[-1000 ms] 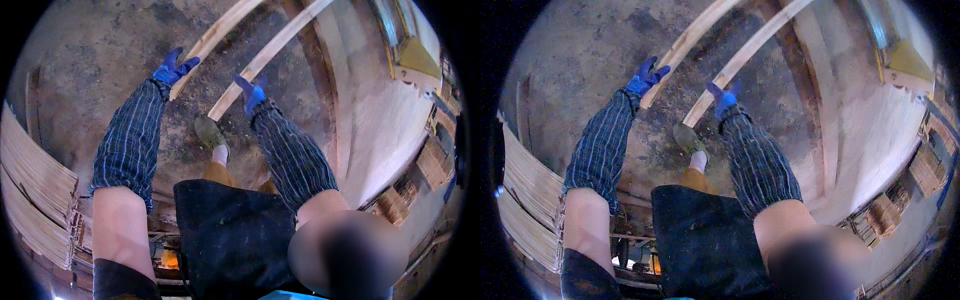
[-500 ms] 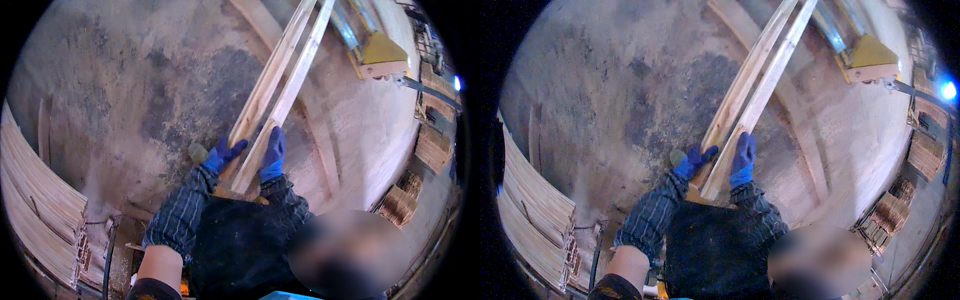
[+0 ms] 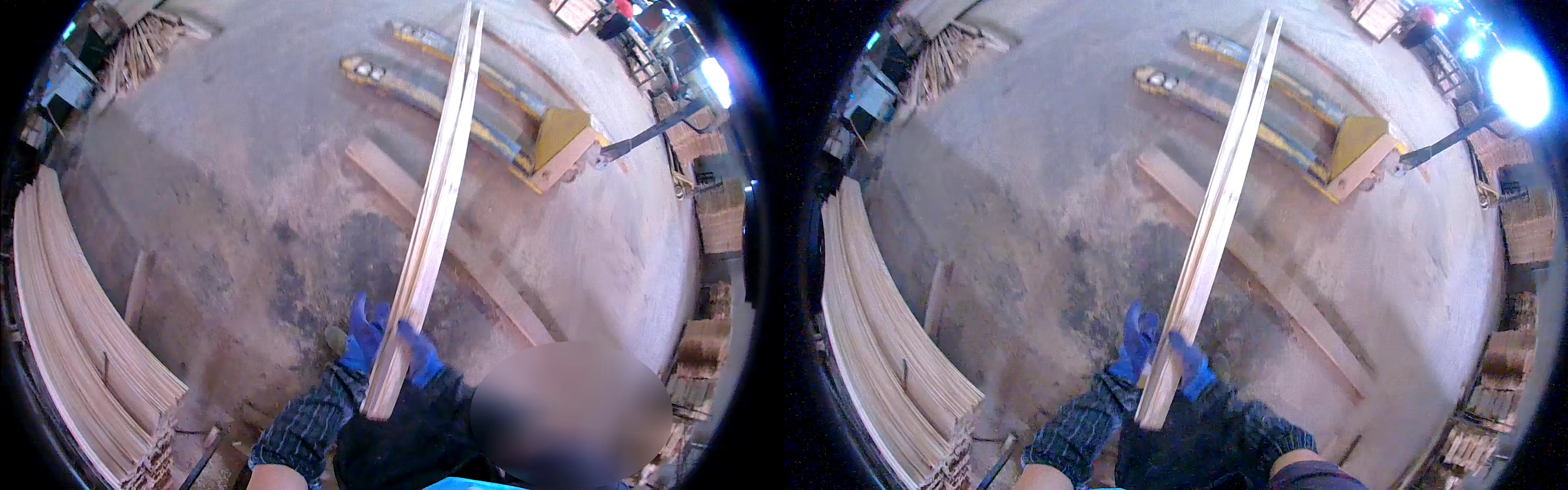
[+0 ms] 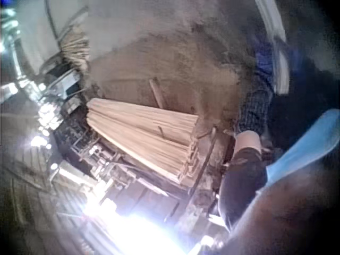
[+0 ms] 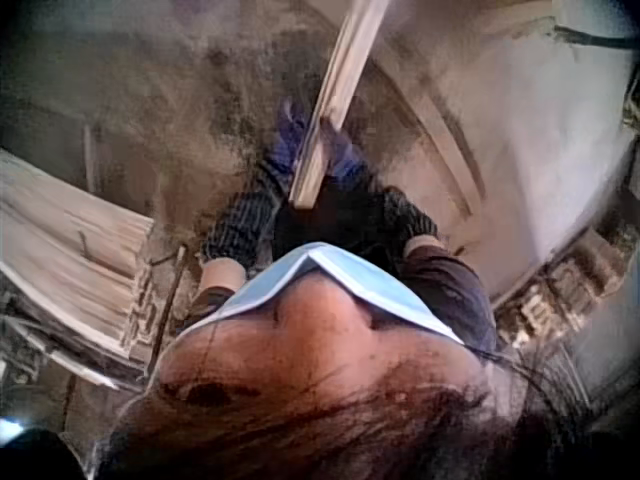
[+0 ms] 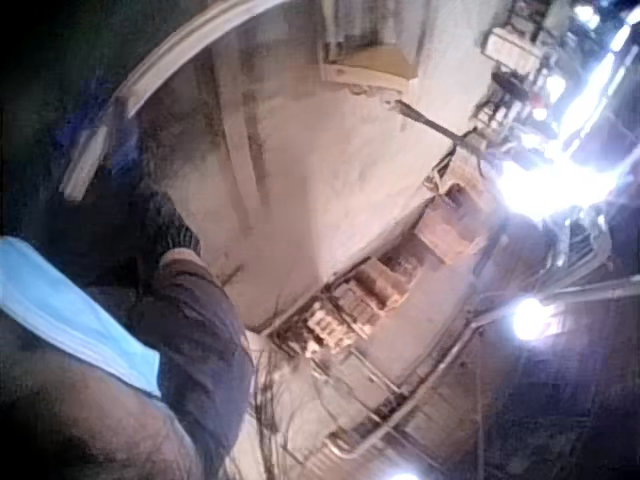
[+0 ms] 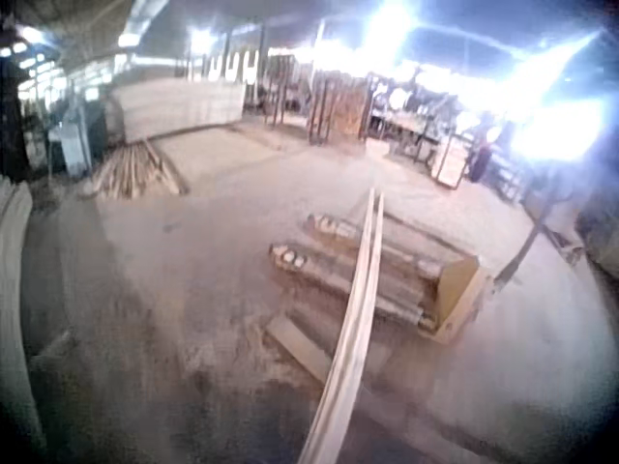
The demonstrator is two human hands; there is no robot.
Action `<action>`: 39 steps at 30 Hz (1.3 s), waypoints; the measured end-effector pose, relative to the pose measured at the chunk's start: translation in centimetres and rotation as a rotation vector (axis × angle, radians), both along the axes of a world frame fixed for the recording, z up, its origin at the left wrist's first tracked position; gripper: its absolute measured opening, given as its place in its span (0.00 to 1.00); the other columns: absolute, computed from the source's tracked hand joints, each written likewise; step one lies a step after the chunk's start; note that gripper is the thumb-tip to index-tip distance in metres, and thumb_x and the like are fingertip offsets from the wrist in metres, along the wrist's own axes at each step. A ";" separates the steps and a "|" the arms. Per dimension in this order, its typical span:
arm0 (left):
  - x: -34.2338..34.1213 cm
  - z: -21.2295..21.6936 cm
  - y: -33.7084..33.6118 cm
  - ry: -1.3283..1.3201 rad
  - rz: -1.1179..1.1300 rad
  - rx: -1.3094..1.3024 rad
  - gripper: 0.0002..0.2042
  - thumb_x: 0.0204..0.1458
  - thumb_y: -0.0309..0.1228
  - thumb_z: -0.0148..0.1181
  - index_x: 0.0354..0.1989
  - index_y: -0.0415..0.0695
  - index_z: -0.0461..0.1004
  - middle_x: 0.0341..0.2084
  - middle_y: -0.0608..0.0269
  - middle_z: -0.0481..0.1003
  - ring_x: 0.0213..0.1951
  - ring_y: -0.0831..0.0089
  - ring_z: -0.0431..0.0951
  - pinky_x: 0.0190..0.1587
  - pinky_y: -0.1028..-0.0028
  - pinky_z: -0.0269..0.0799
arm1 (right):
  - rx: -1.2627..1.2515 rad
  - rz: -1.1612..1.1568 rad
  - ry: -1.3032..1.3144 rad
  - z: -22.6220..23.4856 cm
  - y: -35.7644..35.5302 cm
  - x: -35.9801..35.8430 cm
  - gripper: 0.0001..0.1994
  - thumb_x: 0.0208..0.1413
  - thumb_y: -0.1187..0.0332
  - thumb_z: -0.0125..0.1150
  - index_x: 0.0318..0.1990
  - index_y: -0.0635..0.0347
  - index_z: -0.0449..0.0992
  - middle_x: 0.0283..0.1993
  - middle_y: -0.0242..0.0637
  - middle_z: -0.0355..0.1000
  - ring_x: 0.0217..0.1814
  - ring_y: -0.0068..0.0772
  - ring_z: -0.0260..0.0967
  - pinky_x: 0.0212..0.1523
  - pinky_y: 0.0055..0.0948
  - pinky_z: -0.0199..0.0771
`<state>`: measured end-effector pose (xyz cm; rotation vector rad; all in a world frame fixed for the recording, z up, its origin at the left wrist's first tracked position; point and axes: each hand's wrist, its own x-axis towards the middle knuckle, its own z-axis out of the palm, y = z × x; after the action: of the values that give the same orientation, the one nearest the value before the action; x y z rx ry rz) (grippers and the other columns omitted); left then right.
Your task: The person picks up long wooden planks from a stack and places them onto a yellow pallet jack. They then operate the pallet jack to lift and transport a large stack of lumber across the workshop floor.
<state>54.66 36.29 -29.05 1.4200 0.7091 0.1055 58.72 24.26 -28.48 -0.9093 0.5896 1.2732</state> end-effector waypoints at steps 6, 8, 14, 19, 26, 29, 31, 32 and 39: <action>6.7 4.6 2.5 0.214 -0.119 0.272 0.55 0.32 0.58 0.74 0.63 0.32 0.52 0.56 0.42 0.64 0.52 0.59 0.71 0.53 0.65 0.70 | 0.277 0.297 0.243 11.6 -5.5 -12.4 0.16 0.61 0.65 0.56 0.55 0.59 0.70 0.48 0.39 0.73 0.51 0.36 0.71 0.57 0.36 0.70; 7.4 10.8 0.6 0.227 -0.234 0.154 0.56 0.31 0.59 0.74 0.62 0.31 0.53 0.56 0.39 0.64 0.53 0.55 0.71 0.53 0.63 0.70 | 0.342 0.421 0.249 13.8 -6.8 -11.2 0.16 0.61 0.63 0.56 0.54 0.58 0.70 0.47 0.38 0.73 0.50 0.35 0.71 0.55 0.36 0.70; -5.7 15.8 -7.8 0.403 -0.171 0.517 0.47 0.34 0.62 0.69 0.52 0.32 0.65 0.41 0.40 0.74 0.44 0.53 0.76 0.46 0.61 0.72 | 0.467 0.534 0.210 13.9 -11.3 -3.7 0.17 0.61 0.58 0.54 0.53 0.55 0.71 0.47 0.37 0.73 0.47 0.34 0.71 0.51 0.36 0.72; -17.6 27.1 -20.3 0.388 -0.059 0.640 0.37 0.37 0.55 0.69 0.52 0.42 0.68 0.40 0.47 0.75 0.42 0.52 0.76 0.44 0.57 0.71 | 0.324 0.243 0.162 12.1 -14.3 6.3 0.18 0.61 0.53 0.52 0.53 0.52 0.73 0.46 0.36 0.74 0.44 0.33 0.71 0.47 0.36 0.73; -33.7 37.9 -33.5 0.813 0.108 0.789 0.38 0.40 0.59 0.65 0.52 0.40 0.70 0.43 0.45 0.74 0.43 0.47 0.74 0.45 0.52 0.69 | 0.243 -0.046 -0.126 6.3 -11.7 12.9 0.22 0.56 0.46 0.55 0.46 0.53 0.71 0.40 0.37 0.71 0.42 0.36 0.70 0.46 0.39 0.74; -38.3 39.9 -38.3 0.923 0.102 0.943 0.39 0.41 0.61 0.64 0.53 0.39 0.70 0.44 0.45 0.74 0.43 0.45 0.73 0.45 0.50 0.68 | 0.297 -0.003 -0.173 8.6 -9.8 12.5 0.36 0.58 0.36 0.41 0.64 0.53 0.56 0.57 0.46 0.63 0.53 0.49 0.66 0.50 0.50 0.73; -39.1 40.1 -40.7 1.001 0.088 1.029 0.40 0.42 0.62 0.62 0.53 0.38 0.71 0.45 0.44 0.73 0.44 0.44 0.72 0.46 0.49 0.67 | 0.203 0.005 -0.231 12.5 -9.0 9.8 0.32 0.60 0.38 0.40 0.62 0.51 0.56 0.51 0.45 0.64 0.46 0.48 0.68 0.44 0.50 0.75; -39.5 40.3 -40.8 1.141 0.032 0.967 0.35 0.34 0.54 0.69 0.52 0.50 0.70 0.38 0.54 0.76 0.40 0.56 0.76 0.40 0.58 0.71 | 0.127 -0.013 -0.280 16.3 -8.8 6.9 0.31 0.59 0.37 0.40 0.60 0.49 0.58 0.46 0.44 0.65 0.41 0.46 0.69 0.39 0.47 0.76; -43.2 39.1 -40.4 1.063 0.101 0.990 0.37 0.29 0.50 0.70 0.53 0.50 0.70 0.38 0.56 0.77 0.35 0.56 0.78 0.36 0.57 0.73 | 0.162 0.011 -0.389 13.1 -10.3 6.3 0.37 0.55 0.31 0.41 0.63 0.48 0.59 0.52 0.44 0.68 0.45 0.42 0.70 0.45 0.44 0.76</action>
<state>11.42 -4.14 10.03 2.3994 1.7550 -0.2938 65.03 13.95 -15.41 -0.9914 0.1731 1.0967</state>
